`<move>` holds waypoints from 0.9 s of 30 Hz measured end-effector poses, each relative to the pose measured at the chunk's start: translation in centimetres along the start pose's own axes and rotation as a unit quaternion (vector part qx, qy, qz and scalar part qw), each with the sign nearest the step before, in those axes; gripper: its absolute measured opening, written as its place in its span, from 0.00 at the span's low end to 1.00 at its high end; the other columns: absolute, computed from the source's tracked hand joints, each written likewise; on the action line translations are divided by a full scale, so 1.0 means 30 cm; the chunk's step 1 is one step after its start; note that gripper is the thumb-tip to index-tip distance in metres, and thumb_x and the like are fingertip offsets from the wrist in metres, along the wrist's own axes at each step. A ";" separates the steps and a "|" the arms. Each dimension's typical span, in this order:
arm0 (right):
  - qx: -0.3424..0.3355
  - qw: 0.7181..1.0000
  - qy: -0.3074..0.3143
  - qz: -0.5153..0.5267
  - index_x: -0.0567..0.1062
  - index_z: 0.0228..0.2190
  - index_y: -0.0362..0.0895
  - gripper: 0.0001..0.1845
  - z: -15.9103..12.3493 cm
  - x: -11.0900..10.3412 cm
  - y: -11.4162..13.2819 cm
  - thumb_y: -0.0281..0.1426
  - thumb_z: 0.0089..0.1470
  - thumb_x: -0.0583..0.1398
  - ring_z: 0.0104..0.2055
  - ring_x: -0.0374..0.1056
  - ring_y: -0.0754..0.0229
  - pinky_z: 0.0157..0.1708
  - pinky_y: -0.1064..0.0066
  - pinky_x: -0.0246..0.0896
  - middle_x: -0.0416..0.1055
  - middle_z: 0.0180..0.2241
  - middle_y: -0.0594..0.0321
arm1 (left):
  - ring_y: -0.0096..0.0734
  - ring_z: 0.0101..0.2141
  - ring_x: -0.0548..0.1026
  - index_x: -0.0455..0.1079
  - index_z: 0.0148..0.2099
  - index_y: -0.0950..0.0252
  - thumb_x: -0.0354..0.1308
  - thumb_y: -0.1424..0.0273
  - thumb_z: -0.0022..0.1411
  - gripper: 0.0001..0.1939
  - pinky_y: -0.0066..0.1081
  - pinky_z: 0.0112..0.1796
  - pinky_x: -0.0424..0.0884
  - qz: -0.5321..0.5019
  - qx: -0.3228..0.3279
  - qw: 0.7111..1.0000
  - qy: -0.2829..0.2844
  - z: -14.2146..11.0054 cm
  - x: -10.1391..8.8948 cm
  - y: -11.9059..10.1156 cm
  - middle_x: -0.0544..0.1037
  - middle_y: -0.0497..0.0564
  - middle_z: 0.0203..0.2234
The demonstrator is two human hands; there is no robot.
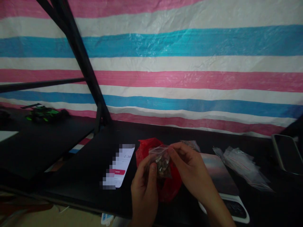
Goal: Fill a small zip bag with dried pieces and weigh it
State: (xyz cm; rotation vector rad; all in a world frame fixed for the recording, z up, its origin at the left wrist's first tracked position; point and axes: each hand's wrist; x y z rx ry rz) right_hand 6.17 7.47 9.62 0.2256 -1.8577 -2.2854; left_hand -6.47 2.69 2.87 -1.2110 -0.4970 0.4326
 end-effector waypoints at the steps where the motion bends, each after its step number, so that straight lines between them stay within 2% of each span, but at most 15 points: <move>1: 0.002 1.000 0.002 0.006 0.80 0.36 0.46 0.17 0.004 0.003 -0.007 0.48 0.63 0.65 0.35 0.76 0.59 0.35 0.72 0.70 0.80 0.33 0.62 | 0.39 0.44 0.86 0.83 0.49 0.59 0.64 0.47 0.66 0.23 0.32 0.43 0.84 -0.004 -0.011 1.000 0.005 0.002 0.002 0.001 0.88 0.54 0.46; 4: 0.009 1.000 0.019 0.000 0.81 0.38 0.46 0.16 0.010 0.004 -0.020 0.46 0.64 0.65 0.38 0.78 0.58 0.38 0.71 0.70 0.82 0.36 0.62 | 0.42 0.48 0.86 0.82 0.52 0.58 0.65 0.48 0.65 0.24 0.34 0.46 0.84 -0.019 -0.045 0.999 0.019 0.003 0.005 0.009 0.87 0.55 0.50; 7: 0.021 0.999 0.033 -0.037 0.82 0.36 0.46 0.14 0.006 -0.008 -0.021 0.43 0.64 0.64 0.37 0.76 0.58 0.37 0.71 0.68 0.81 0.34 0.63 | 0.44 0.50 0.85 0.80 0.55 0.58 0.66 0.50 0.64 0.23 0.37 0.49 0.82 -0.019 -0.055 0.997 0.042 0.001 0.004 0.015 0.86 0.55 0.51; 9: 0.042 0.995 0.070 -0.050 0.83 0.36 0.46 0.13 0.001 -0.014 -0.019 0.43 0.64 0.65 0.36 0.76 0.59 0.36 0.71 0.67 0.81 0.33 0.64 | 0.43 0.47 0.85 0.80 0.54 0.59 0.65 0.52 0.66 0.21 0.37 0.48 0.82 -0.013 -0.045 0.996 0.075 0.003 0.000 0.010 0.87 0.55 0.49; 11: 0.054 0.990 0.119 -0.047 0.84 0.37 0.46 0.15 0.000 -0.013 -0.023 0.44 0.65 0.63 0.36 0.76 0.58 0.37 0.70 0.67 0.81 0.33 0.64 | 0.40 0.43 0.85 0.80 0.50 0.60 0.63 0.55 0.68 0.17 0.35 0.44 0.82 0.002 -0.023 0.996 0.084 0.010 -0.007 -0.001 0.87 0.54 0.44; 13: 0.049 0.990 0.110 -0.068 0.84 0.40 0.47 0.17 0.005 -0.007 -0.039 0.43 0.69 0.60 0.39 0.77 0.56 0.40 0.68 0.68 0.81 0.36 0.62 | 0.38 0.39 0.84 0.79 0.45 0.61 0.60 0.56 0.69 0.14 0.32 0.40 0.81 0.022 0.014 0.999 0.044 0.024 -0.017 -0.015 0.85 0.53 0.40; 15: 0.039 0.986 0.052 -0.154 0.84 0.41 0.46 0.15 0.015 0.001 -0.067 0.38 0.70 0.59 0.42 0.77 0.54 0.44 0.64 0.68 0.82 0.39 0.60 | 0.34 0.34 0.82 0.76 0.41 0.61 0.62 0.58 0.66 0.12 0.30 0.36 0.79 0.047 0.049 0.997 -0.020 0.038 -0.031 -0.027 0.83 0.51 0.34; 17: 0.038 0.960 0.021 -0.276 0.84 0.41 0.46 0.09 0.023 0.007 -0.098 0.32 0.67 0.62 0.46 0.76 0.51 0.49 0.61 0.66 0.82 0.43 0.57 | 0.31 0.29 0.78 0.73 0.39 0.60 0.68 0.58 0.59 0.13 0.28 0.31 0.76 0.082 0.062 0.992 -0.079 0.048 -0.046 -0.033 0.79 0.46 0.29; 19: 0.041 0.926 0.034 -0.374 0.84 0.42 0.46 0.07 0.027 0.010 -0.119 0.28 0.63 0.66 0.50 0.75 0.48 0.52 0.59 0.64 0.82 0.45 0.56 | 0.30 0.25 0.74 0.71 0.37 0.59 0.72 0.58 0.53 0.16 0.28 0.28 0.74 0.127 0.049 0.985 -0.105 0.051 -0.059 -0.031 0.75 0.43 0.25; 21: 0.046 0.902 0.055 -0.426 0.84 0.42 0.47 0.08 0.030 0.015 -0.126 0.27 0.61 0.68 0.52 0.74 0.46 0.52 0.59 0.64 0.82 0.45 0.57 | 0.31 0.24 0.73 0.70 0.36 0.59 0.70 0.56 0.53 0.16 0.29 0.27 0.72 0.164 0.014 0.982 -0.086 0.049 -0.072 -0.022 0.75 0.44 0.24; 23: 0.054 0.890 0.066 -0.447 0.83 0.42 0.48 0.07 0.035 0.025 -0.121 0.27 0.61 0.68 0.51 0.74 0.46 0.51 0.59 0.64 0.82 0.44 0.57 | 0.34 0.26 0.75 0.72 0.36 0.59 0.66 0.56 0.56 0.14 0.31 0.29 0.73 0.190 -0.026 0.981 -0.043 0.048 -0.084 -0.009 0.77 0.46 0.24; 27: 0.066 0.890 0.019 -0.452 0.82 0.42 0.46 0.06 0.057 0.057 -0.114 0.27 0.65 0.65 0.50 0.76 0.49 0.50 0.61 0.65 0.81 0.45 0.56 | 0.40 0.32 0.78 0.75 0.38 0.59 0.61 0.59 0.55 0.12 0.36 0.35 0.75 0.206 -0.061 0.977 0.010 0.052 -0.098 0.005 0.82 0.50 0.30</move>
Point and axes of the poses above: each hand's wrist, its own z-axis towards the middle knuckle, its own x-axis out of the palm, y = z × x
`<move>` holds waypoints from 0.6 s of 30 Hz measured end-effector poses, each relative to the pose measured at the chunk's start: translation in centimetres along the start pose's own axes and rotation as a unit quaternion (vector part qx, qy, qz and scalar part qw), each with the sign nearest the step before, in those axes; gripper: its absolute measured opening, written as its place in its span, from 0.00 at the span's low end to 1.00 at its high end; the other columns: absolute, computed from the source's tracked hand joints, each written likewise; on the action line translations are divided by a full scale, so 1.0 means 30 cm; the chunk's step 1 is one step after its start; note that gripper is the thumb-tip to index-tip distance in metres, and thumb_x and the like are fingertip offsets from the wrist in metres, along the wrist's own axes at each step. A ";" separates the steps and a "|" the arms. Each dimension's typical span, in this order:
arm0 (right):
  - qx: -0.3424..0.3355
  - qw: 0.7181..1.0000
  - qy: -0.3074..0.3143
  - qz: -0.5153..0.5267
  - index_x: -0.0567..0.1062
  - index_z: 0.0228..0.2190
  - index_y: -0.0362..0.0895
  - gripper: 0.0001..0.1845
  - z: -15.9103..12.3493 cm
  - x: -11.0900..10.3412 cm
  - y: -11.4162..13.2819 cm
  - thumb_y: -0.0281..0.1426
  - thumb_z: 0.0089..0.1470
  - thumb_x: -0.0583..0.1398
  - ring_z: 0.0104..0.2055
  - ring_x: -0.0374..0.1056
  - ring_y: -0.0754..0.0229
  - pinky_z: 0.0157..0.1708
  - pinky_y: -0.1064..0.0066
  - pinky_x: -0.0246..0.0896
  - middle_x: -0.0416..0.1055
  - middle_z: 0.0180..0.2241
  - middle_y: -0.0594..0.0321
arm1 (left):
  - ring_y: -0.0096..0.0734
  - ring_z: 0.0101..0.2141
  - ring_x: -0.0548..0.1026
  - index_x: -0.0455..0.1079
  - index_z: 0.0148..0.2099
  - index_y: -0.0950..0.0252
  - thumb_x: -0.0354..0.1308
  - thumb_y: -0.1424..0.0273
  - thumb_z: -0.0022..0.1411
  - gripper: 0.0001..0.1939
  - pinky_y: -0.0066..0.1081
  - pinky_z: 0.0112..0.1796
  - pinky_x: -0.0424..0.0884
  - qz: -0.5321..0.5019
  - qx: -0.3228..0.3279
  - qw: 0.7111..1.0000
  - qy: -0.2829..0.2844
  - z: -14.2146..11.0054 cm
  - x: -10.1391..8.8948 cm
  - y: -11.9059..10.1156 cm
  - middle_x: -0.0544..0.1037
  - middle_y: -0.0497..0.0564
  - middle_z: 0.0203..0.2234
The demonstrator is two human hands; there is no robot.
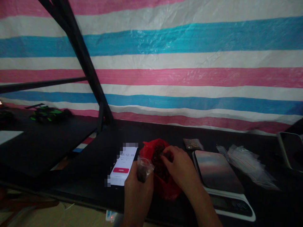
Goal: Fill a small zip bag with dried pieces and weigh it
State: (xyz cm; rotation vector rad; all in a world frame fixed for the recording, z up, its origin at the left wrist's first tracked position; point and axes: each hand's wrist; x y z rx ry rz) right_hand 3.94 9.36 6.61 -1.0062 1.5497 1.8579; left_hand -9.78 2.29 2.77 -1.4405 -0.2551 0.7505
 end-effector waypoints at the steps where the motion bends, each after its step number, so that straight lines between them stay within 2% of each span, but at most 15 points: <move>1: 0.009 1.000 -0.016 -0.001 0.82 0.43 0.45 0.06 0.006 0.008 0.006 0.27 0.65 0.64 0.50 0.76 0.49 0.51 0.61 0.65 0.81 0.46 0.55 | 0.40 0.32 0.78 0.75 0.38 0.59 0.61 0.60 0.54 0.11 0.36 0.36 0.75 -0.007 -0.001 1.000 0.009 0.003 -0.001 0.000 0.82 0.50 0.30; 3: 0.023 0.999 -0.034 -0.004 0.82 0.42 0.45 0.06 0.015 0.027 0.015 0.28 0.67 0.63 0.50 0.76 0.48 0.51 0.61 0.65 0.80 0.46 0.54 | 0.39 0.31 0.77 0.75 0.35 0.59 0.62 0.61 0.52 0.10 0.35 0.35 0.75 -0.032 -0.003 0.999 0.027 0.009 -0.001 -0.002 0.81 0.50 0.29; 7: 0.023 1.000 -0.017 0.010 0.82 0.39 0.45 0.05 0.020 0.055 0.030 0.30 0.66 0.64 0.46 0.77 0.49 0.46 0.62 0.65 0.81 0.45 0.54 | 0.35 0.29 0.74 0.74 0.33 0.60 0.62 0.64 0.49 0.08 0.33 0.33 0.72 -0.094 -0.015 0.995 0.028 0.032 0.011 0.008 0.78 0.47 0.26; 10: 0.008 0.999 0.002 0.038 0.82 0.38 0.46 0.03 0.016 0.058 0.034 0.29 0.62 0.66 0.43 0.78 0.51 0.42 0.64 0.65 0.83 0.43 0.55 | 0.35 0.30 0.73 0.75 0.37 0.61 0.64 0.64 0.49 0.11 0.33 0.34 0.72 -0.146 -0.063 0.987 0.014 0.051 0.028 0.031 0.77 0.46 0.27; 13: 0.010 0.996 0.015 0.088 0.82 0.37 0.47 0.03 0.011 0.049 0.023 0.30 0.60 0.66 0.39 0.79 0.53 0.38 0.66 0.65 0.84 0.38 0.58 | 0.35 0.30 0.73 0.75 0.40 0.61 0.64 0.64 0.50 0.13 0.34 0.35 0.73 -0.185 -0.093 0.978 0.026 0.058 0.041 0.050 0.75 0.44 0.27; 16: 0.023 0.987 0.021 0.156 0.82 0.37 0.47 0.04 0.008 0.032 -0.003 0.31 0.59 0.65 0.36 0.79 0.54 0.37 0.66 0.66 0.84 0.34 0.61 | 0.34 0.29 0.72 0.73 0.38 0.62 0.65 0.63 0.52 0.12 0.34 0.34 0.73 -0.182 -0.080 0.980 0.028 0.049 0.044 0.045 0.75 0.45 0.27; 18: 0.027 0.980 0.021 0.198 0.82 0.36 0.46 0.06 0.008 0.018 -0.023 0.32 0.60 0.63 0.35 0.79 0.54 0.36 0.66 0.66 0.83 0.32 0.61 | 0.33 0.29 0.72 0.72 0.37 0.61 0.67 0.61 0.53 0.12 0.33 0.34 0.72 -0.160 -0.055 0.986 0.010 0.038 0.044 0.027 0.75 0.45 0.27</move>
Point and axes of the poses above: each hand's wrist, its own z-axis towards the middle knuckle, its own x-axis out of the palm, y = z × x
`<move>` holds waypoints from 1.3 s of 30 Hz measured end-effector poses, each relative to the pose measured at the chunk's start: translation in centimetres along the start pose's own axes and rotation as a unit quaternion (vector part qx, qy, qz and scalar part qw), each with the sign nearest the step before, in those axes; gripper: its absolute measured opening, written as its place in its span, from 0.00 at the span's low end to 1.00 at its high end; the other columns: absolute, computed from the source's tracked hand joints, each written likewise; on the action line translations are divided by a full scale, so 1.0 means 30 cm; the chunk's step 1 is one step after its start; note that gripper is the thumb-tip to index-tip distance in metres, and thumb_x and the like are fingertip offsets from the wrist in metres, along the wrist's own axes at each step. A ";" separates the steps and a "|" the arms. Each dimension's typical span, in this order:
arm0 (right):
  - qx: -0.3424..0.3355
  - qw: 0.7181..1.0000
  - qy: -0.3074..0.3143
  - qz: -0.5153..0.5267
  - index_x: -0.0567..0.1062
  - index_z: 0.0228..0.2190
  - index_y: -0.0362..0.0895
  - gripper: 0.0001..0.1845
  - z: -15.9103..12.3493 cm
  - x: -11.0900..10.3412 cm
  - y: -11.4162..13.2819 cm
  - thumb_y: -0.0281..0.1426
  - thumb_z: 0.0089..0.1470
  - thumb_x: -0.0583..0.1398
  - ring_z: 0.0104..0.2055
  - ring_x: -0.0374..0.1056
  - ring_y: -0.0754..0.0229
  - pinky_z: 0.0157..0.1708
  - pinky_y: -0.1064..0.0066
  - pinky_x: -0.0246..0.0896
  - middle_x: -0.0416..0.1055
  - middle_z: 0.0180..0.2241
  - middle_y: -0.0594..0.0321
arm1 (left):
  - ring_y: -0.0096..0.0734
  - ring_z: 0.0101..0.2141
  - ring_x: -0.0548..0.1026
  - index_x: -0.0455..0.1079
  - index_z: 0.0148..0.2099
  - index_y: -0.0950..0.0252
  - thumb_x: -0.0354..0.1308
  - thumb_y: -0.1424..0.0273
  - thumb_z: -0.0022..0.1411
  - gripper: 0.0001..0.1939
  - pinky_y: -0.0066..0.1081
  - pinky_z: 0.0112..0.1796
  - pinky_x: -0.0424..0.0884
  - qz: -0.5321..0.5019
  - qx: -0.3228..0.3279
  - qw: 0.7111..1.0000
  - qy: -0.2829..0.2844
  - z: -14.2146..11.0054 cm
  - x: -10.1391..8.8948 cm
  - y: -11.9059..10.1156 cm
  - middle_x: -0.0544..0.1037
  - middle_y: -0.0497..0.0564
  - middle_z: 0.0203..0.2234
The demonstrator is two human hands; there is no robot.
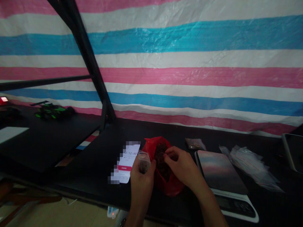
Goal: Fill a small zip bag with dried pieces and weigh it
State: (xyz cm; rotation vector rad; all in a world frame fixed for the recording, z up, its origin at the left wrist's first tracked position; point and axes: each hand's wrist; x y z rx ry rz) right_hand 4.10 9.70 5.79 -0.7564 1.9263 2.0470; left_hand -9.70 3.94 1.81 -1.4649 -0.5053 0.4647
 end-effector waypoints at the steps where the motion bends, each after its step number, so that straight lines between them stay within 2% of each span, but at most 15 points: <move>1: -0.002 1.000 0.000 0.021 0.82 0.36 0.46 0.08 0.001 -0.011 -0.006 0.34 0.60 0.63 0.35 0.79 0.54 0.36 0.66 0.66 0.83 0.32 0.61 | 0.32 0.29 0.71 0.72 0.36 0.61 0.68 0.61 0.54 0.12 0.32 0.33 0.71 0.017 0.022 1.000 -0.011 -0.008 0.004 -0.009 0.74 0.45 0.27; 5: -0.023 0.992 0.006 0.123 0.81 0.38 0.45 0.10 -0.001 -0.052 -0.014 0.38 0.59 0.63 0.37 0.80 0.54 0.38 0.65 0.69 0.83 0.34 0.60 | 0.34 0.30 0.73 0.72 0.43 0.60 0.68 0.59 0.58 0.15 0.33 0.33 0.72 0.091 0.120 0.988 -0.045 -0.033 0.020 -0.022 0.74 0.45 0.29; 8: -0.045 0.982 0.011 0.181 0.80 0.39 0.45 0.12 -0.017 -0.076 0.006 0.41 0.58 0.65 0.41 0.80 0.54 0.42 0.65 0.71 0.84 0.38 0.59 | 0.37 0.31 0.76 0.73 0.48 0.60 0.68 0.58 0.59 0.18 0.35 0.34 0.73 0.128 0.139 0.981 -0.046 -0.038 0.028 -0.003 0.78 0.48 0.32; 10: -0.064 0.979 0.007 0.191 0.80 0.41 0.46 0.13 -0.037 -0.087 0.032 0.41 0.59 0.65 0.42 0.79 0.55 0.45 0.65 0.71 0.83 0.40 0.60 | 0.37 0.31 0.76 0.75 0.45 0.59 0.67 0.58 0.61 0.14 0.34 0.33 0.73 0.145 0.141 0.979 -0.029 -0.036 0.030 0.011 0.79 0.49 0.32; 15: -0.114 0.983 0.030 0.142 0.81 0.41 0.50 0.06 -0.086 -0.091 0.097 0.32 0.60 0.65 0.42 0.76 0.59 0.45 0.67 0.69 0.81 0.40 0.65 | 0.40 0.34 0.78 0.77 0.40 0.58 0.65 0.61 0.63 0.08 0.36 0.36 0.75 0.154 0.150 0.977 -0.008 -0.037 0.035 0.015 0.81 0.51 0.33; 20: -0.166 0.983 0.031 0.069 0.81 0.40 0.52 0.15 -0.103 -0.085 0.108 0.20 0.55 0.65 0.44 0.73 0.60 0.48 0.68 0.67 0.79 0.42 0.68 | 0.46 0.40 0.81 0.78 0.46 0.59 0.65 0.65 0.58 0.13 0.41 0.40 0.77 0.157 0.144 0.977 -0.011 -0.046 0.039 0.002 0.84 0.54 0.40; 26: -0.186 0.981 0.014 0.061 0.81 0.42 0.53 0.17 -0.104 -0.089 0.116 0.20 0.55 0.65 0.48 0.74 0.58 0.53 0.66 0.66 0.79 0.45 0.67 | 0.46 0.40 0.81 0.77 0.49 0.59 0.66 0.61 0.59 0.16 0.41 0.39 0.77 0.142 0.118 0.983 -0.011 -0.047 0.045 0.003 0.84 0.55 0.41; 29: -0.180 0.980 -0.031 0.081 0.81 0.43 0.52 0.14 -0.086 -0.082 0.102 0.24 0.57 0.66 0.48 0.75 0.57 0.53 0.65 0.67 0.80 0.46 0.65 | 0.42 0.35 0.80 0.76 0.47 0.60 0.65 0.58 0.62 0.15 0.38 0.36 0.76 0.135 0.108 0.985 -0.024 -0.044 0.042 0.005 0.82 0.52 0.36; 32: -0.150 0.986 -0.064 0.041 0.80 0.44 0.50 0.10 -0.052 -0.068 0.065 0.26 0.60 0.65 0.49 0.76 0.55 0.53 0.63 0.67 0.80 0.46 0.62 | 0.39 0.31 0.78 0.74 0.47 0.59 0.62 0.54 0.64 0.16 0.37 0.34 0.74 0.140 0.088 0.986 -0.038 -0.041 0.033 0.002 0.80 0.49 0.33; 36: -0.079 0.990 -0.032 -0.109 0.81 0.41 0.47 0.09 -0.013 -0.038 0.022 0.23 0.61 0.64 0.50 0.76 0.51 0.54 0.59 0.66 0.81 0.46 0.57 | 0.42 0.33 0.78 0.72 0.46 0.59 0.64 0.55 0.60 0.18 0.40 0.36 0.74 0.166 0.078 0.981 -0.061 -0.034 0.024 -0.008 0.79 0.50 0.33; 39: -0.046 0.981 -0.011 -0.190 0.83 0.42 0.46 0.08 -0.004 -0.014 0.024 0.25 0.62 0.65 0.51 0.76 0.47 0.53 0.56 0.66 0.82 0.47 0.54 | 0.41 0.33 0.77 0.71 0.45 0.60 0.63 0.61 0.55 0.15 0.39 0.36 0.74 0.149 0.067 0.986 -0.044 -0.027 0.027 -0.016 0.79 0.50 0.33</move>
Point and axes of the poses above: each hand's wrist, its own z-axis towards the middle knuckle, its own x-axis out of the palm, y = z × x
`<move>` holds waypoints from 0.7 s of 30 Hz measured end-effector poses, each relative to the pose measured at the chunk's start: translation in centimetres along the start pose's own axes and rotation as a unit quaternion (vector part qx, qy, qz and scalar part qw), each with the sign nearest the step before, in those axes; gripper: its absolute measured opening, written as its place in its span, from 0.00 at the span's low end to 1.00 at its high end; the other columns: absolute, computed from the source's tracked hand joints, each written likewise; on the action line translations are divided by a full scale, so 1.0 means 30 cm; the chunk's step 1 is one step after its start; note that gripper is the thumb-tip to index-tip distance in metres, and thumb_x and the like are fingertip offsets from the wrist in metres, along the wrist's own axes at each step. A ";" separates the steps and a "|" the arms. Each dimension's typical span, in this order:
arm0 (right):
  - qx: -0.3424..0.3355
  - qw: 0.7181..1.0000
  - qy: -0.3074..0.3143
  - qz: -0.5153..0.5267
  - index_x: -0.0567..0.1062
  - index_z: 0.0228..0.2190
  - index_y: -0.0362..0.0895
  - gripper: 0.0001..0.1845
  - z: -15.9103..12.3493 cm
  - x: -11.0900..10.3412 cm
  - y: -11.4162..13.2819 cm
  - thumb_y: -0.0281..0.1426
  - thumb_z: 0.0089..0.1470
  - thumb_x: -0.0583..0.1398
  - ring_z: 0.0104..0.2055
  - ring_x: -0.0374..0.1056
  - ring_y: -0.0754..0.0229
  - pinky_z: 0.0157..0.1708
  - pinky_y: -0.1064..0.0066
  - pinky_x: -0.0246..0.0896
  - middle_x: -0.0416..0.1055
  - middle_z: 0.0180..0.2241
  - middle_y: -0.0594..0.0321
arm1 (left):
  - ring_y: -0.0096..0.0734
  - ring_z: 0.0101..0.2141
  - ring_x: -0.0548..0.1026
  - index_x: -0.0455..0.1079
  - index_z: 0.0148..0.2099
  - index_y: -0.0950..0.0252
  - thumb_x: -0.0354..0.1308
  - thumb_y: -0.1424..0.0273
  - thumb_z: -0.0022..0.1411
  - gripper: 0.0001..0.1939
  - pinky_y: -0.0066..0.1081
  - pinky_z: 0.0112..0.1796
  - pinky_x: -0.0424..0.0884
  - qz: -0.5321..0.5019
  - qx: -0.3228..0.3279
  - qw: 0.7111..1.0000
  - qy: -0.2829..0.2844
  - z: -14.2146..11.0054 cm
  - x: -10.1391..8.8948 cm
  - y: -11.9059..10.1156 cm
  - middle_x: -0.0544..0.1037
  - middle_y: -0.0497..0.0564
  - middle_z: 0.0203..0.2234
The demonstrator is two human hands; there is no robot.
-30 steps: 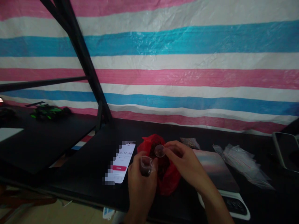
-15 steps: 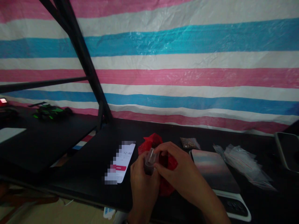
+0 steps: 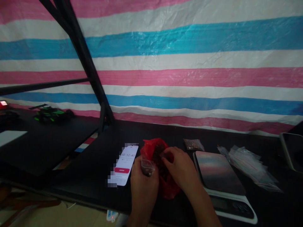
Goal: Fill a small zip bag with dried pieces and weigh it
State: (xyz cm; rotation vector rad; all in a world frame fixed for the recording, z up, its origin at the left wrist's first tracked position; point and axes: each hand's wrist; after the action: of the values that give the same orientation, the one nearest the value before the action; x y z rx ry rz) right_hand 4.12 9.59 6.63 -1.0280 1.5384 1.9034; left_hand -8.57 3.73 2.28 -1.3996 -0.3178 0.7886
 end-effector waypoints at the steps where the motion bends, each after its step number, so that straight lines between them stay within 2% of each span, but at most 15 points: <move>1: 0.003 1.000 0.004 -0.014 0.83 0.42 0.46 0.07 0.001 0.005 0.007 0.27 0.63 0.65 0.51 0.76 0.46 0.53 0.56 0.66 0.82 0.47 0.54 | 0.40 0.32 0.77 0.71 0.44 0.60 0.62 0.63 0.54 0.15 0.38 0.35 0.74 -0.016 -0.007 1.000 0.009 0.003 0.002 -0.002 0.79 0.49 0.32; 6: -0.005 1.000 0.016 -0.013 0.85 0.41 0.47 0.07 -0.002 0.021 0.025 0.31 0.63 0.66 0.48 0.79 0.46 0.48 0.59 0.67 0.85 0.43 0.55 | 0.34 0.28 0.74 0.70 0.41 0.60 0.59 0.68 0.47 0.15 0.33 0.31 0.72 -0.094 -0.032 0.995 0.012 0.020 0.004 0.001 0.76 0.46 0.29; 13: 0.002 0.990 0.031 0.140 0.84 0.38 0.47 0.08 -0.017 0.021 0.002 0.33 0.63 0.63 0.39 0.82 0.52 0.40 0.64 0.69 0.86 0.37 0.59 | 0.33 0.30 0.74 0.70 0.41 0.60 0.60 0.69 0.46 0.16 0.32 0.32 0.74 -0.148 -0.064 0.987 0.024 0.044 -0.014 0.023 0.75 0.45 0.29; 17: 0.015 0.977 0.034 0.208 0.83 0.38 0.46 0.09 -0.014 0.003 -0.018 0.33 0.63 0.61 0.37 0.81 0.52 0.39 0.64 0.69 0.85 0.34 0.60 | 0.33 0.29 0.75 0.71 0.40 0.60 0.60 0.68 0.46 0.15 0.31 0.31 0.73 -0.121 -0.037 0.992 0.005 0.040 -0.023 0.012 0.75 0.45 0.28; 21: 0.005 0.969 -0.009 0.248 0.82 0.41 0.46 0.11 -0.008 -0.023 -0.034 0.36 0.62 0.62 0.43 0.81 0.51 0.46 0.60 0.71 0.85 0.39 0.58 | 0.33 0.28 0.74 0.71 0.41 0.60 0.63 0.62 0.54 0.12 0.32 0.31 0.72 -0.062 0.011 0.998 -0.027 0.020 -0.021 -0.003 0.75 0.45 0.28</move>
State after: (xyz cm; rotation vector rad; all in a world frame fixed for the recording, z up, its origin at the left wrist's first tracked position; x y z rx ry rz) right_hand 5.36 9.69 6.52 -0.6544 1.9259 2.2122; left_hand -9.38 3.75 2.62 -1.3263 -0.4319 0.7260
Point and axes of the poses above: each hand's wrist, its own z-axis towards the middle knuckle, its own x-axis out of the palm, y = z × x
